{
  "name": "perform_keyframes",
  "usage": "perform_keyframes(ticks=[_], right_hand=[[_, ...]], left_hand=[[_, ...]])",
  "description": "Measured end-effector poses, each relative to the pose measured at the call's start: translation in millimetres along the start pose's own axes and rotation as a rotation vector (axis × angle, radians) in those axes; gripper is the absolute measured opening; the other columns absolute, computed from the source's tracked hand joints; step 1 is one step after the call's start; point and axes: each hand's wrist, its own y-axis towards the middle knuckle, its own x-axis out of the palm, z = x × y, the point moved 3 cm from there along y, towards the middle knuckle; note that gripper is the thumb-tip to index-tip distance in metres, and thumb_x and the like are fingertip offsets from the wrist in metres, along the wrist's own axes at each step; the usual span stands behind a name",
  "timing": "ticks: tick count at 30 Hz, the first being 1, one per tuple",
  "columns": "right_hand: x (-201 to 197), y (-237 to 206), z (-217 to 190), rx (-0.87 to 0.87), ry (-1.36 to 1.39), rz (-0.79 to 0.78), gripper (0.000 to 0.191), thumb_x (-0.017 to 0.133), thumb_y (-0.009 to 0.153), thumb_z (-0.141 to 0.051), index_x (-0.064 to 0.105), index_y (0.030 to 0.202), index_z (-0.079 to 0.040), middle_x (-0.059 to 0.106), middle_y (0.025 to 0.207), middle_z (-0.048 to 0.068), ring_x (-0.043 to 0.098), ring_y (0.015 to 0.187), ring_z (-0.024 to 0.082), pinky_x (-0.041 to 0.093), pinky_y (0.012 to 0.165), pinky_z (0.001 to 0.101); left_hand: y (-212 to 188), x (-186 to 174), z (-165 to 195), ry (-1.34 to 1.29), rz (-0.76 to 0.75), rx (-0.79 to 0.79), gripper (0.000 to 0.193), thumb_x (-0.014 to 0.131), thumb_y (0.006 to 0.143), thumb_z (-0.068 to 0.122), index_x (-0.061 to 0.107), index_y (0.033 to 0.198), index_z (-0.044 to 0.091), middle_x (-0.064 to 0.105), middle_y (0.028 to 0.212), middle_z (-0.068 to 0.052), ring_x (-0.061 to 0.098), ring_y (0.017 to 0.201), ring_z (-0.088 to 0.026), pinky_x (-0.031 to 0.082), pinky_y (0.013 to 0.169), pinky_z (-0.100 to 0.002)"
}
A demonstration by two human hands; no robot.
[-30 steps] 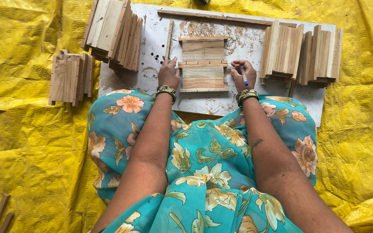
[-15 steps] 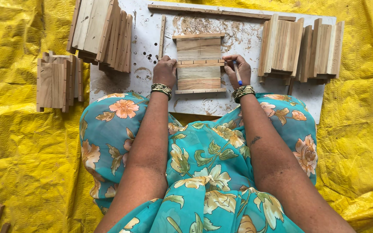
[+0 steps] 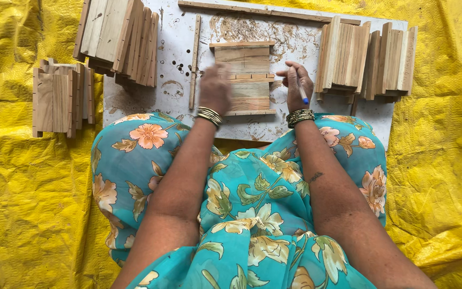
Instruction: The person sits on a tarp with a white board holding stacks of small wooden pieces. They pick up wooden pieces, hold them against a template piece, and mark lines on them with a pen, then set the marked pieces into stacks beside the board.
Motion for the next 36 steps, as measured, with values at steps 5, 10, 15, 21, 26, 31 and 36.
perform_keyframes(ticks=[5,10,15,21,26,31,36], right_hand=[[-0.3,-2.6,-1.8,-0.134,-0.102,-0.075,0.022,0.061,0.107,-0.014,0.077,0.118,-0.005,0.070,0.096,0.001,0.067,0.087,0.005,0.059,0.073,0.0215],[1.7,-4.4,3.6,-0.091,-0.169,-0.075,0.016,0.074,0.094,-0.007,0.077,0.110,-0.002,0.077,0.093,0.003,0.066,0.079,0.005,0.056,0.072,0.0207],[2.1,-1.8,5.6,-0.145,-0.350,-0.071,0.013,0.078,0.089,-0.007,0.078,0.101,-0.001,0.078,0.089,0.007,0.071,0.077,0.008,0.059,0.071,0.0238],[5.6,-2.4,9.5,-0.232,-0.405,-0.117,0.011,0.079,0.087,-0.006,0.077,0.096,-0.002,0.077,0.089,0.009,0.074,0.078,0.010,0.060,0.073,0.0259],[4.0,-2.0,11.0,-0.246,-0.534,-0.101,0.009,0.079,0.086,-0.006,0.079,0.094,-0.004,0.078,0.087,0.009,0.074,0.074,0.012,0.060,0.069,0.0268],[2.7,-3.0,9.8,-0.305,-0.513,-0.133,0.011,0.079,0.086,-0.006,0.079,0.097,-0.004,0.078,0.090,0.009,0.075,0.076,0.013,0.061,0.071,0.0272],[2.0,-3.3,12.7,-0.324,-0.577,-0.128,0.010,0.081,0.085,-0.005,0.079,0.094,-0.004,0.077,0.087,0.010,0.074,0.073,0.014,0.060,0.070,0.0281]], left_hand=[[-10.8,29.6,45.7,0.102,-0.084,0.285,0.058,0.054,0.098,0.038,0.048,0.149,0.011,0.033,0.163,-0.005,0.030,0.149,-0.027,0.020,0.116,-0.067],[-14.0,39.9,57.0,0.088,-0.206,0.316,0.066,0.057,0.097,0.046,0.042,0.154,0.016,0.030,0.166,0.002,0.022,0.156,-0.019,0.005,0.119,-0.072],[-10.0,46.7,59.8,0.109,-0.175,0.336,0.079,0.063,0.088,0.053,0.042,0.154,0.014,0.033,0.164,0.002,0.024,0.154,-0.016,0.004,0.118,-0.071],[-9.8,50.3,64.2,0.109,-0.111,0.263,0.064,0.059,0.094,0.035,0.046,0.154,0.018,0.037,0.162,0.007,0.031,0.151,-0.012,0.006,0.121,-0.070],[-8.0,44.6,67.8,0.048,-0.247,0.213,0.052,0.055,0.095,0.027,0.052,0.146,0.020,0.037,0.163,0.009,0.032,0.150,-0.012,0.008,0.122,-0.067],[-5.5,39.6,71.4,0.027,-0.204,0.190,0.054,0.054,0.093,0.024,0.053,0.147,0.021,0.038,0.161,0.010,0.032,0.149,-0.010,0.010,0.123,-0.065],[-5.9,42.6,72.7,0.028,-0.194,0.190,0.055,0.053,0.093,0.024,0.052,0.148,0.020,0.038,0.161,0.009,0.032,0.149,-0.011,0.009,0.122,-0.066]])
